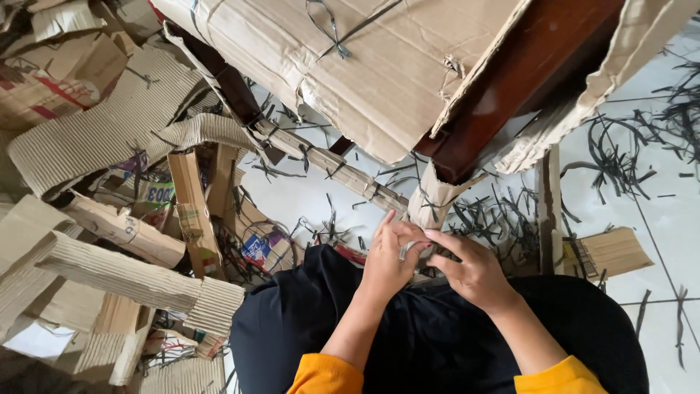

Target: The person wraps corrugated cardboard strips around the legs of a wooden chair and secures them with black plastic ties. They use scissors to cut the ties after fastening each leg.

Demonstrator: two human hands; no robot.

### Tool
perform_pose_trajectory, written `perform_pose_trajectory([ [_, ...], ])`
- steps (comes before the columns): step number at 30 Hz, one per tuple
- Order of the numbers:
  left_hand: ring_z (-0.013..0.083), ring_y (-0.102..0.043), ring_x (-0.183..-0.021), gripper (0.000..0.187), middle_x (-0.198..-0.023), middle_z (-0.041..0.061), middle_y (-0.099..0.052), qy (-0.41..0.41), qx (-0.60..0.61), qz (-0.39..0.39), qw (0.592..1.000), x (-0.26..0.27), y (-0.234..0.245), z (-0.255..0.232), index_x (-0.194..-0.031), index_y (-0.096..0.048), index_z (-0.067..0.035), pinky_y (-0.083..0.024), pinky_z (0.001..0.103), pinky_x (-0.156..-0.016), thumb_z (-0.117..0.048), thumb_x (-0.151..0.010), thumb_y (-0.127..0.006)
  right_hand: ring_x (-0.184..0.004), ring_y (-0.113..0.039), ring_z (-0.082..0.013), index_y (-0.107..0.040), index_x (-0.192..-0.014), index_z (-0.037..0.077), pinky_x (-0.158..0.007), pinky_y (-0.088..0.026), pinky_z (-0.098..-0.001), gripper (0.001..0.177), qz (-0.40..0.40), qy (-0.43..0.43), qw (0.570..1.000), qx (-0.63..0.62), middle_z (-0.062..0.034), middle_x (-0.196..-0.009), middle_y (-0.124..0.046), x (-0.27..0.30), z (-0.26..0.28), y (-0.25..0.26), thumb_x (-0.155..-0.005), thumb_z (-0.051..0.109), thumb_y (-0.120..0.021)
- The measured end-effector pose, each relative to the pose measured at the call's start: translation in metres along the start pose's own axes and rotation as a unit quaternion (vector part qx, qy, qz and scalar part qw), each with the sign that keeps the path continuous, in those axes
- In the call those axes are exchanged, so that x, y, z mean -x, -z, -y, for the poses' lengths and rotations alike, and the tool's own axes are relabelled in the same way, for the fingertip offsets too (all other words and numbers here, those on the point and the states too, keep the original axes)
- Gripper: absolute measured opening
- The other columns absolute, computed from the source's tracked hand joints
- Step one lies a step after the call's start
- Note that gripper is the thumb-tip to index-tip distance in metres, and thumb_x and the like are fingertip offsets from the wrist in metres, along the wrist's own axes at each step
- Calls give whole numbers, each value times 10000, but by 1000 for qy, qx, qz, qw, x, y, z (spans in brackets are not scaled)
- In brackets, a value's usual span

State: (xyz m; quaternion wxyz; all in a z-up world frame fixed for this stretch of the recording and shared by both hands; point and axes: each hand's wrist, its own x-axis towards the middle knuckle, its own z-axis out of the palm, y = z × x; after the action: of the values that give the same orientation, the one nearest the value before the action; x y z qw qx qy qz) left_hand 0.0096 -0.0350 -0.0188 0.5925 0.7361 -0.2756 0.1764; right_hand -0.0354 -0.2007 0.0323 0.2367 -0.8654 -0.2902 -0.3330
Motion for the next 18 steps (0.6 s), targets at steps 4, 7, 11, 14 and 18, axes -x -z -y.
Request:
perform_pose_trajectory([
  [4,218,-740,-949,209,-893,-17,-778,-58,-54,3,997,-4,3,-4,-960,-589,-64,-395,499,-1177,-48,-887,-784,-769,-706,-210,-662,-990,174,-610,-627,-371,133,4,-40,999,35,-24,-1176,-645,14,-3,-16,-968,43,-645],
  [7,229,-744,-966,238,-914,3,-779,-41,-46,5,998,-4,5,-10,-984,-582,-66,-400,497,-1183,-70,-876,-794,-650,-688,-130,-759,-951,243,-594,-583,-249,159,-104,-147,981,78,102,-837,-696,36,-17,-45,-889,106,-810],
  [11,247,-753,-897,344,-903,40,-775,-45,-71,7,996,-2,4,-9,-994,-525,-61,-479,464,-1111,-17,-813,-814,-620,-697,-152,-766,-889,196,-553,-563,-250,135,-154,-208,965,32,62,-744,-730,22,-10,-43,-866,137,-885],
  [14,248,-746,-785,326,-845,21,-748,-41,-135,5,990,4,5,-6,-996,-538,-83,-601,418,-890,-6,-799,-786,-628,-705,-161,-787,-914,196,-552,-579,-280,125,-117,-189,974,43,58,-786,-741,19,1,-41,-859,105,-853],
  [18,262,-745,-746,309,-806,58,-733,-34,-155,-26,987,3,7,-19,-978,-550,-56,-618,358,-784,-88,-816,-811,-709,-712,-208,-778,-987,119,-620,-598,-320,76,-56,-156,985,47,5,-864,-729,12,13,-25,-928,76,-761],
])
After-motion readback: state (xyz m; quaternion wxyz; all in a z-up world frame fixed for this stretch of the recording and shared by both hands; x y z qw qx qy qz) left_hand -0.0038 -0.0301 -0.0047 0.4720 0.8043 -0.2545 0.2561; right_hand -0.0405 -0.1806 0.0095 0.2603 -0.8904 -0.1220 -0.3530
